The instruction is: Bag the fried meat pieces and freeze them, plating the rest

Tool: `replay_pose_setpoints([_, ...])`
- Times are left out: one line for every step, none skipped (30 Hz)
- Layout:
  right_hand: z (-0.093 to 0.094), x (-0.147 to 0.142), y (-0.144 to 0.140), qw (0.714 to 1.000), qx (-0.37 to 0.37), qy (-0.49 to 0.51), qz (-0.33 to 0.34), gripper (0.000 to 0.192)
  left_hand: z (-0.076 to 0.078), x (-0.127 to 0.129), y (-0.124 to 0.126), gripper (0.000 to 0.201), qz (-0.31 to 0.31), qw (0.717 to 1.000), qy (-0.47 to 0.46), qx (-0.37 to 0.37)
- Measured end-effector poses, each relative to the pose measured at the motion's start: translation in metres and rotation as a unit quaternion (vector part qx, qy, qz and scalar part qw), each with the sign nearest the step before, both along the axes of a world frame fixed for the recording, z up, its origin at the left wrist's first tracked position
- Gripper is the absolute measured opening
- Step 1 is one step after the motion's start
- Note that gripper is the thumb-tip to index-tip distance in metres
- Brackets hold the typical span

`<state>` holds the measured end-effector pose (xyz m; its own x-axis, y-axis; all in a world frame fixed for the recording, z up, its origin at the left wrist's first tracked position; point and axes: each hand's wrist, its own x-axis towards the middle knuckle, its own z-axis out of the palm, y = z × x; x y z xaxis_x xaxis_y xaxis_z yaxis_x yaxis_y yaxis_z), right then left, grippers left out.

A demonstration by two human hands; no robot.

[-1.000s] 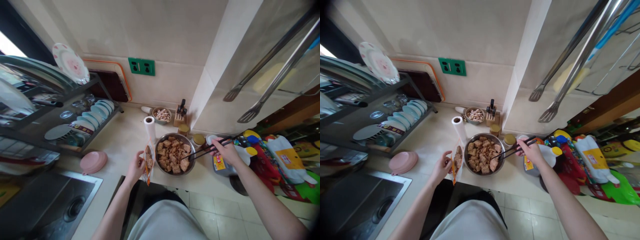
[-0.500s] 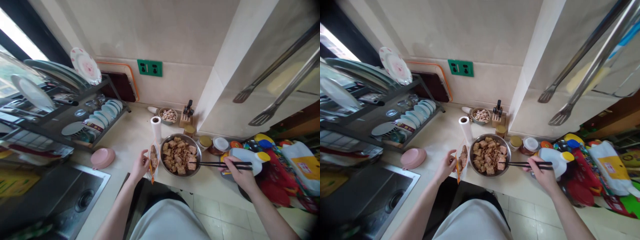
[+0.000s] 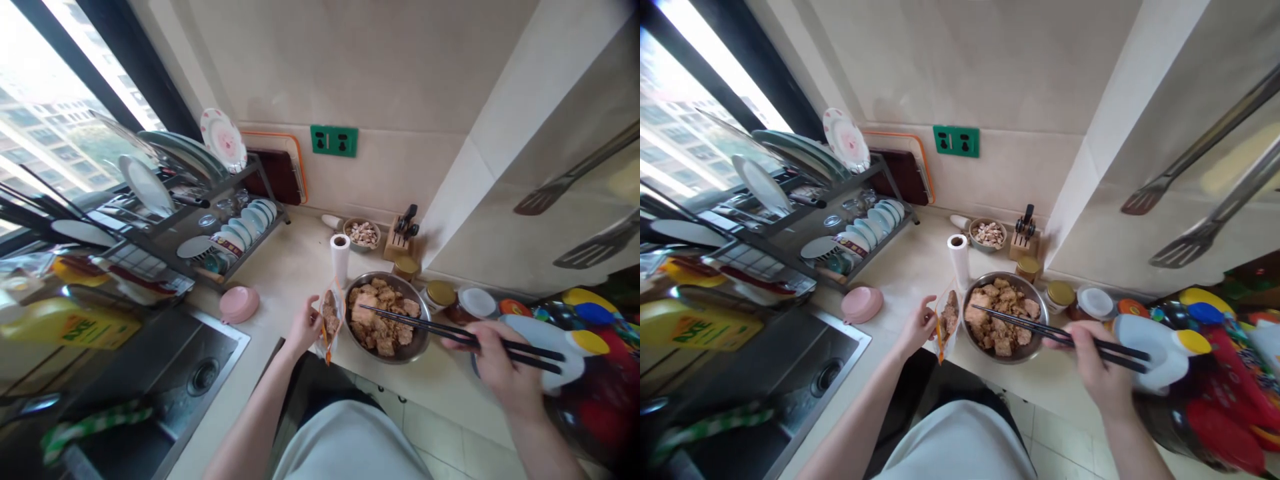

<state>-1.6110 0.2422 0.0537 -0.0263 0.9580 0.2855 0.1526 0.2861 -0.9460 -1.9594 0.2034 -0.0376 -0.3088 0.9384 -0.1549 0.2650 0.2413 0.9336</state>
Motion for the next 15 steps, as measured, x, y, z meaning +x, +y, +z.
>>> replay_pose_setpoints([0.003, -0.020, 0.002, 0.999, 0.003, -0.014, 0.040, 0.019, 0.000, 0.000, 0.000, 0.051, 0.002, 1.000, 0.002, 0.003])
replay_pose_setpoints([0.005, -0.041, 0.005, 0.996, 0.011, -0.038, 0.080, 0.019, -0.001, 0.000, -0.001, 0.051, 0.004, 1.000, 0.004, 0.006])
replay_pose_setpoints([0.005, -0.061, 0.008, 0.990, 0.025, -0.066, 0.118, 0.019, -0.001, 0.000, -0.001, 0.052, 0.003, 1.000, 0.006, 0.007])
replay_pose_setpoints([0.003, -0.081, 0.011, 0.983, 0.047, -0.094, 0.151, 0.020, -0.001, 0.001, -0.001, 0.052, 0.003, 1.000, 0.006, 0.008])
replay_pose_setpoints([-0.002, -0.099, 0.015, 0.974, 0.070, -0.120, 0.176, 0.022, -0.001, 0.002, -0.001, 0.052, 0.003, 1.000, 0.006, 0.008])
replay_pose_setpoints([-0.008, -0.115, 0.018, 0.967, 0.090, -0.140, 0.193, 0.024, -0.001, 0.003, -0.002, 0.052, 0.002, 1.000, 0.004, 0.008])
replay_pose_setpoints([-0.016, -0.129, 0.020, 0.962, 0.104, -0.154, 0.200, 0.027, -0.001, 0.003, -0.001, 0.052, 0.001, 1.000, 0.002, 0.007])
replay_pose_setpoints([-0.024, -0.139, 0.021, 0.960, 0.112, -0.162, 0.200, 0.028, -0.001, 0.004, -0.001, 0.051, 0.000, 1.000, 0.000, 0.006])
replay_pose_setpoints([-0.032, -0.145, 0.021, 0.960, 0.116, -0.164, 0.196, 0.029, -0.001, 0.005, -0.001, 0.051, 0.000, 1.000, -0.001, 0.005])
replay_pose_setpoints([-0.038, -0.147, 0.020, 0.961, 0.117, -0.164, 0.190, 0.029, -0.001, 0.005, -0.001, 0.051, -0.001, 1.000, -0.002, 0.006])
replay_pose_setpoints([-0.042, -0.145, 0.017, 0.964, 0.115, -0.160, 0.179, 0.029, -0.001, 0.005, -0.001, 0.051, -0.003, 1.000, -0.002, 0.007])
replay_pose_setpoints([-0.044, -0.138, 0.012, 0.968, 0.109, -0.152, 0.167, 0.027, -0.001, 0.004, 0.000, 0.050, -0.004, 1.000, -0.002, 0.008])
replay_pose_setpoints([-0.044, -0.126, 0.007, 0.974, 0.101, -0.138, 0.150, 0.025, -0.001, 0.004, 0.000, 0.050, -0.004, 1.000, -0.002, 0.009])
replay_pose_setpoints([-0.042, -0.112, 0.002, 0.980, 0.091, -0.121, 0.125, 0.022, -0.002, 0.003, 0.000, 0.050, -0.003, 1.000, -0.004, 0.009])
replay_pose_setpoints([-0.040, -0.095, -0.002, 0.987, 0.082, -0.101, 0.093, 0.019, -0.002, 0.002, 0.000, 0.050, -0.003, 1.000, -0.005, 0.010])
